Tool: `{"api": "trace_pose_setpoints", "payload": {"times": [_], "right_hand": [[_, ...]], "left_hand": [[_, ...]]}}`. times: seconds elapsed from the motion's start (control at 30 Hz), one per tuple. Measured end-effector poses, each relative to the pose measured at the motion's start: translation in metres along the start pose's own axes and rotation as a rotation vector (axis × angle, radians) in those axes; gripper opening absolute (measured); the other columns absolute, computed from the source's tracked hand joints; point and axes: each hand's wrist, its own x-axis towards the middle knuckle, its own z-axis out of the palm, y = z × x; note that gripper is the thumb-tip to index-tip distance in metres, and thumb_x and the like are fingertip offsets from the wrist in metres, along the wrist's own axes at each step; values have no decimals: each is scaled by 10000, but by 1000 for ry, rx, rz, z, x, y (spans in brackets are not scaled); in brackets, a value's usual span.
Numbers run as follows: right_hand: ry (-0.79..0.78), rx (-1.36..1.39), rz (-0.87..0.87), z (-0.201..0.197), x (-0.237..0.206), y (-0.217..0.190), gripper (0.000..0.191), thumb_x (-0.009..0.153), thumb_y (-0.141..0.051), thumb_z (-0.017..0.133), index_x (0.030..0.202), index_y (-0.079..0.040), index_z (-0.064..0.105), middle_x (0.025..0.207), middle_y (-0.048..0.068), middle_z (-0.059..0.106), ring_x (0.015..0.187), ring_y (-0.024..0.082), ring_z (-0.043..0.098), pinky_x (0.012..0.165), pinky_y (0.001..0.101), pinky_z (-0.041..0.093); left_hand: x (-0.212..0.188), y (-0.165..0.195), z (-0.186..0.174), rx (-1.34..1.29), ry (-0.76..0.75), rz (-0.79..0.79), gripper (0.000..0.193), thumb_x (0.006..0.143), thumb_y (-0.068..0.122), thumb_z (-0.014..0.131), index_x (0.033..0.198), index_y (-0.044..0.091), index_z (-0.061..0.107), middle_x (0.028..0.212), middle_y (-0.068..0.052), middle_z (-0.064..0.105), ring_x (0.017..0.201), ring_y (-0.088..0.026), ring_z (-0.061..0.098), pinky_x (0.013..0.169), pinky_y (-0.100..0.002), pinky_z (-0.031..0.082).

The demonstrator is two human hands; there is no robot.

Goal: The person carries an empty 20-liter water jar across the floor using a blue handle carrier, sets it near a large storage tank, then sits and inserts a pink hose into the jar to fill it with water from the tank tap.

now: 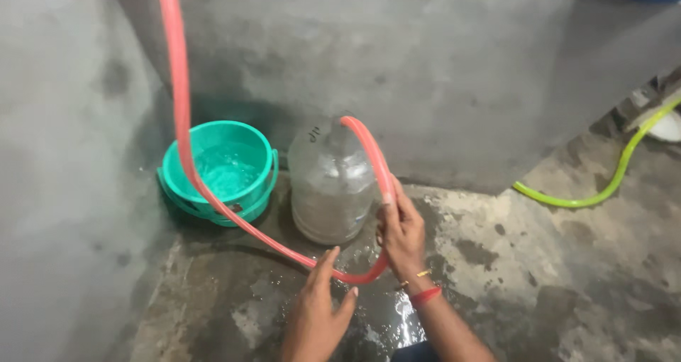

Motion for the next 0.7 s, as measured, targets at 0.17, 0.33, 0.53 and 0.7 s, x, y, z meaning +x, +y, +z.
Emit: {"api": "trace_pose_setpoints", "payload": {"times": [0.17, 0.33, 0.53, 0.7], "right_hand": [[-13, 45, -67, 2, -1, 0, 494, 1058, -216, 504, 1542, -118, 480, 690, -63, 457, 527, 25, 421, 442, 210, 382], [-14, 114, -79, 8, -12, -9, 511, 1065, -223, 500, 1555, -84, 458, 680, -68, 411, 549, 25, 392, 461, 207, 378], [56, 197, -62, 22, -34, -27, 517, 1061, -236, 490, 1550, -71, 456, 699, -54, 414, 579, 30, 403, 485, 210, 396], [101, 234, -59, 28, -42, -31, 507, 1067, -235, 488, 1547, -74, 465, 691, -41, 402, 562, 39, 396, 471, 209, 384]], "left_hand": [[26, -17, -4, 22, -17, 120, 705, 861, 169, 745, 1473, 33, 422, 1469, -250, 511, 1370, -401, 479, 1099, -450, 414], [39, -17, 0, -42, -28, 54, 636, 840, 194, 753, 1414, 50, 519, 1354, -225, 618, 1274, -375, 591, 1060, -422, 475], [28, 1, 4, -25, -298, -106, 570, 899, 228, 668, 1446, 150, 528, 1128, -204, 729, 1099, -368, 698, 949, -453, 535], [21, 7, 7, -95, -227, 121, 468, 914, 119, 643, 1368, 59, 548, 1164, -246, 692, 1109, -428, 657, 931, -492, 514]]}}
